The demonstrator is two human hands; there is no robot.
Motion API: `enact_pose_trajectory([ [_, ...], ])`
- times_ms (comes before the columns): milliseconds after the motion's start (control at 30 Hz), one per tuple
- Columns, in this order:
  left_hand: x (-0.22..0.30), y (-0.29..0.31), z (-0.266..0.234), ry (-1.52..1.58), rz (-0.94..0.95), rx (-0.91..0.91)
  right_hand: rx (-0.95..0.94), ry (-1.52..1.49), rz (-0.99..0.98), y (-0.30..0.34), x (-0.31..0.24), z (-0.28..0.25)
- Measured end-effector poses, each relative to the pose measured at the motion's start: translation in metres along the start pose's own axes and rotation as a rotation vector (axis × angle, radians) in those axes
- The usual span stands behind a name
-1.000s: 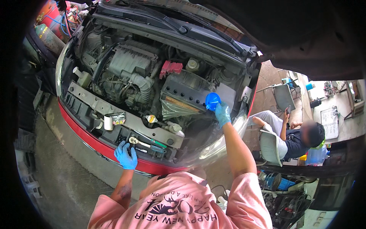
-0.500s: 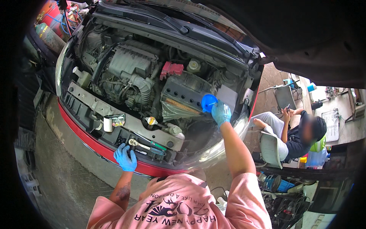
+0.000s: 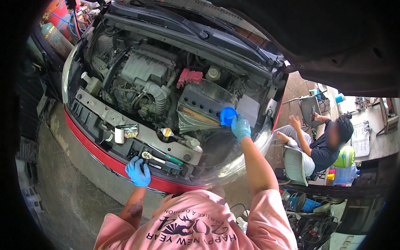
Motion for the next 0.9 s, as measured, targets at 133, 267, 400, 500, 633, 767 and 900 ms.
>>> enact_pose_trajectory([
  [133,-0.012,0.003,-0.002,-0.011,-0.005,0.018,-0.046,-0.166,0.118,0.019,-0.015,-0.023],
  [267,-0.006,-0.003,-0.001,0.015,0.019,0.024,0.089,-0.291,0.114,0.064,0.041,-0.022],
  [400,0.007,-0.003,-0.001,-0.002,0.063,0.028,0.206,-0.374,0.199,0.156,0.103,-0.038],
  [500,0.006,0.007,0.003,-0.014,0.105,0.045,0.284,-0.236,0.382,0.238,0.139,-0.063],
  [633,0.001,0.014,0.022,-0.106,0.037,-0.095,0.191,-0.272,0.842,0.389,0.255,-0.019],
  [767,-0.012,0.016,0.023,-0.302,0.080,-0.156,0.012,-0.292,1.166,0.563,0.315,0.065],
  [900,-0.026,0.010,0.035,-0.443,0.005,-0.347,-0.323,-0.437,1.459,0.716,0.293,0.109],
])
Point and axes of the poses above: each hand's wrist, its own y-axis away from the middle knuckle, its own z-axis out of the palm, x = y × z, the point moved 6 cm from there along -y, towards the middle knuckle, and after that the axes turned 6 degrees about -x, right-handed, at the moved point
